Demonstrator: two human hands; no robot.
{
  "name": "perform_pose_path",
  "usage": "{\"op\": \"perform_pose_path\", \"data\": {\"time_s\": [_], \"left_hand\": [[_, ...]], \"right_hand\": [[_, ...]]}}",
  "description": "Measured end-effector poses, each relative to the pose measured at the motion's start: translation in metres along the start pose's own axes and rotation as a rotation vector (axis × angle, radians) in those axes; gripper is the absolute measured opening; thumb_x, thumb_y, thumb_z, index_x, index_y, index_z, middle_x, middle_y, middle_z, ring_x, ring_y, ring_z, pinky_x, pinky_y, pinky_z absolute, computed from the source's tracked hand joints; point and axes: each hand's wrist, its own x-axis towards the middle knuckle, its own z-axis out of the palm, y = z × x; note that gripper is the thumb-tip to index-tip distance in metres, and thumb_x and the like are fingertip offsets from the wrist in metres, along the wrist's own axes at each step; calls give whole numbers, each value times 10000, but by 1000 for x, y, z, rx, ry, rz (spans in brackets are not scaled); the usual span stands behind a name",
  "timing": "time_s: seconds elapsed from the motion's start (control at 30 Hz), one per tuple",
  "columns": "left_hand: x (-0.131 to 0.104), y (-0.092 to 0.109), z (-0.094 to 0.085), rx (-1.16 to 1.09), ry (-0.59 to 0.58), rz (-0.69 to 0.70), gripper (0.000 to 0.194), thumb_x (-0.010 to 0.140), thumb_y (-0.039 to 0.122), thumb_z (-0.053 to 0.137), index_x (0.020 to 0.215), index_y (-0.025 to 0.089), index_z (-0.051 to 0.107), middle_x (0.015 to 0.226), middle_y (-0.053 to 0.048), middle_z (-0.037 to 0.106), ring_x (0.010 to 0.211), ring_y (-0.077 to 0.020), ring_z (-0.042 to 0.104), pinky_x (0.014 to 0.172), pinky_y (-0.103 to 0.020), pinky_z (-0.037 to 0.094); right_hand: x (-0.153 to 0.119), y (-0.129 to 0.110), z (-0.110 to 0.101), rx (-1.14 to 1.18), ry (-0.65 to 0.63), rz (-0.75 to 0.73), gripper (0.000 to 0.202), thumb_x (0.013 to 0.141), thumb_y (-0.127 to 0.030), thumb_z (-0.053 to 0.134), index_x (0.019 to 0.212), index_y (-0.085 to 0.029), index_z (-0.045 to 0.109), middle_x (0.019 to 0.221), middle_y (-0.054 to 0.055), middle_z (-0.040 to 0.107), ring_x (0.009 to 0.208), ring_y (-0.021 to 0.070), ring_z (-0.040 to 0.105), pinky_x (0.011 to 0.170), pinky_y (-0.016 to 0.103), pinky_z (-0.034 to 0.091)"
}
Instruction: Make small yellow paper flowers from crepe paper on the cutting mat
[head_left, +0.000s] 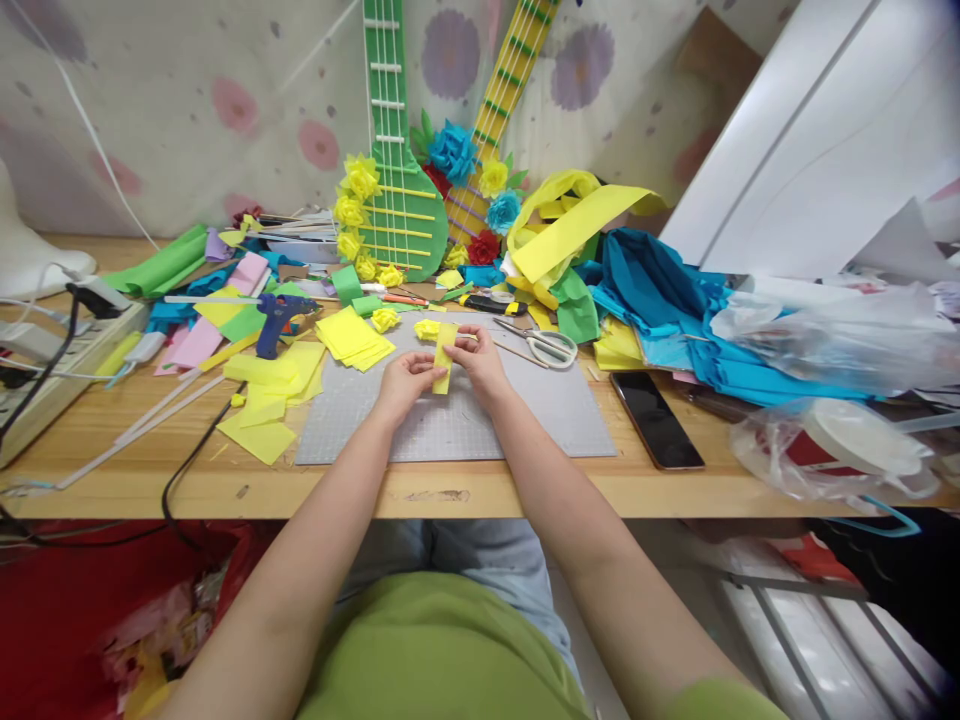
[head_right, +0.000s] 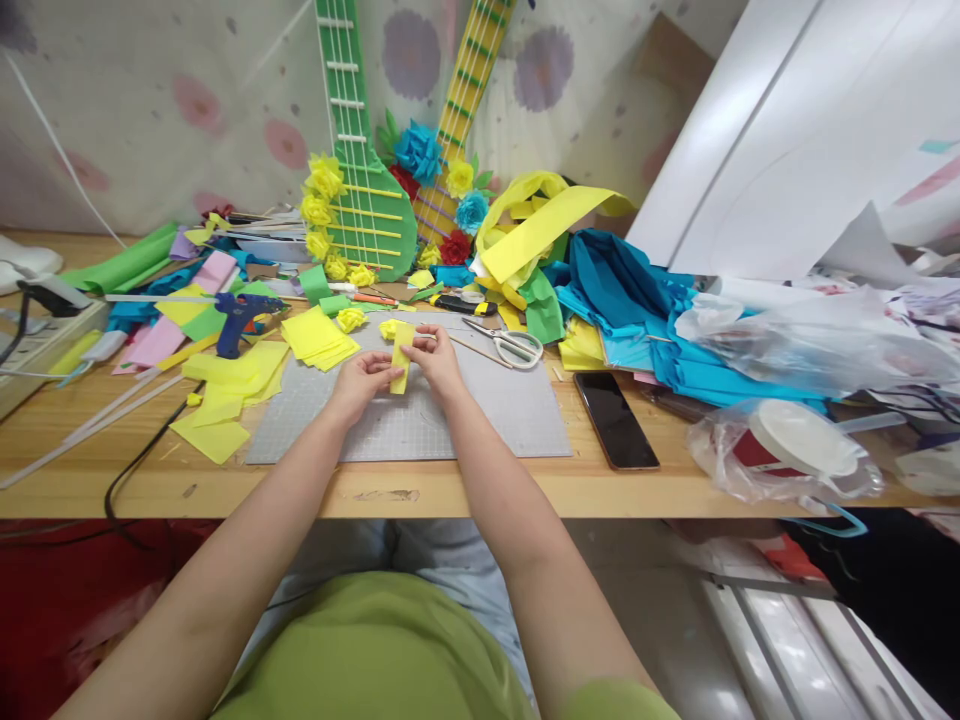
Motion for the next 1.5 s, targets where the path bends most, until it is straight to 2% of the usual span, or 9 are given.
{"op": "perform_pose_path", "data": {"time_s": [0.37,0.73,1.0,1.23,1.5], "left_hand": [[3,-3,0,52,-57,-34,454,408,282,792,776,131,574,614,5,611,542,-112,564,543,-241,451],[4,3,-2,45,-70,-91,433,401,231,791,735,138,532,570,32,582,509,-88,542,513,-209,422],[3,7,0,32,-86,-152,458,385,173,788,772,136,546,612,8,622,541,-107,571,548,-233,449],[0,10,5,33,-81,-159,507,418,249,791,878,131,613,690,-32,662,625,-144,611,604,-265,479],[2,8,2,28,-68,-185,456,409,253,797,810,119,627,668,-43,666,615,-155,615,596,-274,481]], "right_hand": [[0,-1,1,4,24,11,430,522,-246,699,856,-222,429,655,-77,541,623,99,552,640,284,472],[1,0,-1,5,6,-22,432,520,-243,702,862,-222,438,669,-66,556,636,98,547,656,272,458],[1,0,-1,1,17,-37,413,540,-255,698,864,-227,443,673,-65,542,643,101,542,666,279,456],[1,0,-2,4,17,-30,445,525,-288,711,866,-228,431,676,-62,538,642,104,537,658,278,456],[-1,-3,0,-11,26,-20,461,521,-325,720,869,-229,433,672,-71,522,638,100,543,653,274,467]]}}
